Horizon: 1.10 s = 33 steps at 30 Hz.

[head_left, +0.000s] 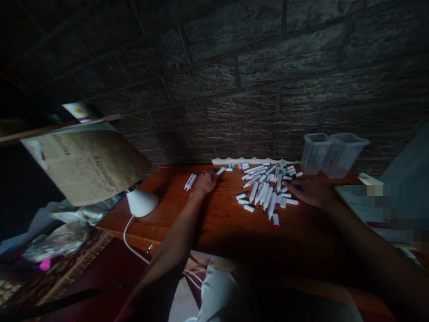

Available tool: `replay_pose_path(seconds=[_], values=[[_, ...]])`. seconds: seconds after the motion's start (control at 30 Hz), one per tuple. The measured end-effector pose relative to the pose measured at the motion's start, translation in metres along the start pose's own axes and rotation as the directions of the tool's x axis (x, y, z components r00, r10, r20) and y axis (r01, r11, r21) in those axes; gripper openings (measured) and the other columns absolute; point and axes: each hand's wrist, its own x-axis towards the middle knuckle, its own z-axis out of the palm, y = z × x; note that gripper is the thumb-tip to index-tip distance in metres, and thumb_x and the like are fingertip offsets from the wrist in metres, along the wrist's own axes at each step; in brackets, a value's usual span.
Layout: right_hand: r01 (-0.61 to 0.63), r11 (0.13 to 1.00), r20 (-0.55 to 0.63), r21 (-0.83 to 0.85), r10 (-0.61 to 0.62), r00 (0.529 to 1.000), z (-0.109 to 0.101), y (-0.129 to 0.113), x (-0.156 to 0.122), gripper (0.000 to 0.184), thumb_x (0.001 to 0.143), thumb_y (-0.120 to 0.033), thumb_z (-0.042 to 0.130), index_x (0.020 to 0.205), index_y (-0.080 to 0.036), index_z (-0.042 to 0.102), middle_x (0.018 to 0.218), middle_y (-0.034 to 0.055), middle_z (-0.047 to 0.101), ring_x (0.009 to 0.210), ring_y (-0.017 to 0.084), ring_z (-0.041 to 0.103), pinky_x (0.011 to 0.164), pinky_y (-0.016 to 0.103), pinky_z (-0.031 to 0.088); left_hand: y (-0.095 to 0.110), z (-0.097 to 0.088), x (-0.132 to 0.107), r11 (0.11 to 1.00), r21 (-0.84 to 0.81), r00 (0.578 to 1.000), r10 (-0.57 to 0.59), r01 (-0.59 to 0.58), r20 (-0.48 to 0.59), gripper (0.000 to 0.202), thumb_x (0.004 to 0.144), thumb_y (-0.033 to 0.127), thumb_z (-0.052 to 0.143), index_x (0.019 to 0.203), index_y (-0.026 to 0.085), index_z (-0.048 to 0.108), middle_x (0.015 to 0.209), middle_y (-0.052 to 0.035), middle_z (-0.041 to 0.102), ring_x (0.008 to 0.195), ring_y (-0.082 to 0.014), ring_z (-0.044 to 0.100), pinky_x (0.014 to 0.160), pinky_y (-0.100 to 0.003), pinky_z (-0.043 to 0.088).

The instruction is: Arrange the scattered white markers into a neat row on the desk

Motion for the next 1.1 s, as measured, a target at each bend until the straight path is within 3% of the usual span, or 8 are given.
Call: replay_pose_path(seconds=[0.23, 0.37, 0.5, 0.67, 0.87, 1.0, 1.1], values=[[0.045, 0.998, 0.000, 0.032, -0.045, 0.999, 0.000, 0.002, 0.001, 0.049, 0.093, -0.055, 0.032, 0.094, -0.026, 0.073, 0.092, 0.0059, 0.075, 0.089, 0.025, 0.068, 0.079, 0.037, 0.049, 0.013, 0.003, -0.003, 0.989, -0.114, 0.995, 0.095, -0.099, -0.032, 0.029, 0.095, 0.030, 0.042, 0.110, 0.019, 0.065, 0.111, -0.0086, 0.069, 0.105, -0.0221, 0.063, 0.091, -0.029, 0.046], [0.030, 0.998, -0.006, 0.049, -0.030, 1.000, 0.001, 0.003, 0.002, 0.049, 0.093, -0.056, 0.033, 0.092, -0.027, 0.073, 0.089, 0.0055, 0.075, 0.084, 0.024, 0.068, 0.076, 0.036, 0.049, 0.021, 0.006, -0.005, 0.965, -0.189, 0.983, 0.183, -0.180, 0.000, 0.028, 0.094, 0.034, 0.045, 0.108, 0.020, 0.065, 0.102, -0.0044, 0.072, 0.092, -0.0183, 0.066, 0.082, -0.025, 0.050], [0.028, 0.999, -0.012, 0.021, -0.028, 1.000, 0.001, 0.004, 0.002, 0.050, 0.093, -0.055, 0.032, 0.093, -0.026, 0.074, 0.091, 0.0060, 0.074, 0.086, 0.024, 0.068, 0.076, 0.035, 0.049, 0.028, 0.004, -0.005, 0.950, -0.230, 0.978, 0.202, -0.210, -0.061, 0.033, 0.095, 0.036, 0.043, 0.112, 0.019, 0.065, 0.107, -0.0048, 0.071, 0.094, -0.0184, 0.066, 0.085, -0.026, 0.050], [0.022, 0.999, -0.009, 0.033, -0.022, 1.000, 0.001, 0.004, 0.001, 0.051, 0.093, -0.056, 0.033, 0.094, -0.026, 0.073, 0.090, 0.0051, 0.074, 0.086, 0.024, 0.068, 0.076, 0.034, 0.049, 0.015, -0.006, -0.004, 0.991, -0.134, 0.997, 0.006, -0.017, -0.080, 0.034, 0.096, 0.036, 0.040, 0.113, 0.020, 0.065, 0.114, -0.0075, 0.070, 0.106, -0.0206, 0.063, 0.091, -0.028, 0.046], [0.008, 1.000, -0.013, 0.026, -0.008, 1.000, 0.000, 0.001, 0.000, 0.052, 0.093, -0.057, 0.032, 0.092, -0.026, 0.073, 0.089, 0.0050, 0.074, 0.085, 0.024, 0.068, 0.075, 0.034, 0.048, -0.001, -0.008, -0.004, 0.965, 0.008, 0.965, -0.261, 0.260, 0.027, 0.032, 0.085, 0.043, 0.052, 0.090, 0.019, 0.073, 0.105, -0.0148, 0.072, 0.107, -0.0357, 0.061, 0.097, -0.054, 0.037], [0.012, 1.000, 0.002, 0.007, -0.012, 1.000, 0.000, 0.002, 0.001, 0.053, 0.093, -0.059, 0.031, 0.091, -0.026, 0.073, 0.086, 0.0050, 0.073, 0.084, 0.024, 0.067, 0.075, 0.034, 0.048, -0.003, -0.008, -0.005, 0.927, 0.115, 0.932, -0.361, 0.358, 0.010, 0.044, 0.085, 0.053, 0.049, 0.100, 0.018, 0.072, 0.122, -0.0182, 0.064, 0.122, -0.0396, 0.049, 0.101, -0.060, 0.030], [0.014, 1.000, 0.005, 0.001, -0.014, 1.000, 0.001, 0.004, 0.001, 0.054, 0.093, -0.059, 0.030, 0.091, -0.026, 0.073, 0.084, 0.0052, 0.073, 0.084, 0.024, 0.067, 0.074, 0.034, 0.048, -0.008, -0.009, -0.007, 0.922, 0.123, 0.930, -0.358, 0.367, -0.087, 0.057, 0.086, 0.061, 0.043, 0.111, 0.017, 0.068, 0.137, -0.0197, 0.052, 0.129, -0.0402, 0.039, 0.103, -0.058, 0.030]])
